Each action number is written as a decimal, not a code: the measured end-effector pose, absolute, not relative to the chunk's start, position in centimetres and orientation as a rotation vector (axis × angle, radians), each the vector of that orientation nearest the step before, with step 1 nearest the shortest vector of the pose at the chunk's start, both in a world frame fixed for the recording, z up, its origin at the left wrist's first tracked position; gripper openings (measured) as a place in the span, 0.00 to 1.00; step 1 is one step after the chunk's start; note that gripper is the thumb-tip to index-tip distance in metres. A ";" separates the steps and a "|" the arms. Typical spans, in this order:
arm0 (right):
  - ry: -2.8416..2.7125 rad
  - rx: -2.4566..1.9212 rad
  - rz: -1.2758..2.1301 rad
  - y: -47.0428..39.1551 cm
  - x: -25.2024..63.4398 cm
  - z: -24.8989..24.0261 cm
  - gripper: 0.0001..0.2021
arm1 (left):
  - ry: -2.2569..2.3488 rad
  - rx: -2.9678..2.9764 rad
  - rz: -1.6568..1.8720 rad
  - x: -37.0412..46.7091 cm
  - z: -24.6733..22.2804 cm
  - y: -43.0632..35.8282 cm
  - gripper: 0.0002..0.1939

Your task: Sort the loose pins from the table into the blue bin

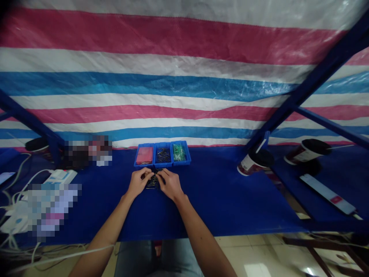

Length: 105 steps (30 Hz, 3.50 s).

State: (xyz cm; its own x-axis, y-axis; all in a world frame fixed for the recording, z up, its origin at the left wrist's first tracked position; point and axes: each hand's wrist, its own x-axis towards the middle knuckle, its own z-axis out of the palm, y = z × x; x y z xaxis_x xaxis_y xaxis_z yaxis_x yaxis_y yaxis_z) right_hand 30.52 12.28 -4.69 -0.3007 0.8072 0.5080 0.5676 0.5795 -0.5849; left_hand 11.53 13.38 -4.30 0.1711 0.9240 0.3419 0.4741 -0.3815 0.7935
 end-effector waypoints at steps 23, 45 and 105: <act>-2.113 -1.046 0.340 12.2 30.5 -4.6 0.12 | 1.355 2.034 0.991 11.5 -4.5 13.4 0.24; -2.149 -1.078 0.306 12.3 30.2 -5.0 0.11 | 1.273 1.910 1.014 11.5 -4.4 13.5 0.18; -2.222 -1.100 0.301 12.0 30.2 -4.5 0.13 | 1.304 1.974 1.009 11.4 -4.4 13.3 0.23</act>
State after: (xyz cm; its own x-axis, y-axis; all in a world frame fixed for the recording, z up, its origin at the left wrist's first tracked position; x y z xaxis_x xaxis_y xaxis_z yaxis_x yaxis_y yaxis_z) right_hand 30.23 12.02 -4.49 -0.4507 0.7774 0.4387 0.6328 0.6249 -0.4573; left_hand 11.40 13.30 -4.42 0.2433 0.9283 0.2812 0.5050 -0.3687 0.7804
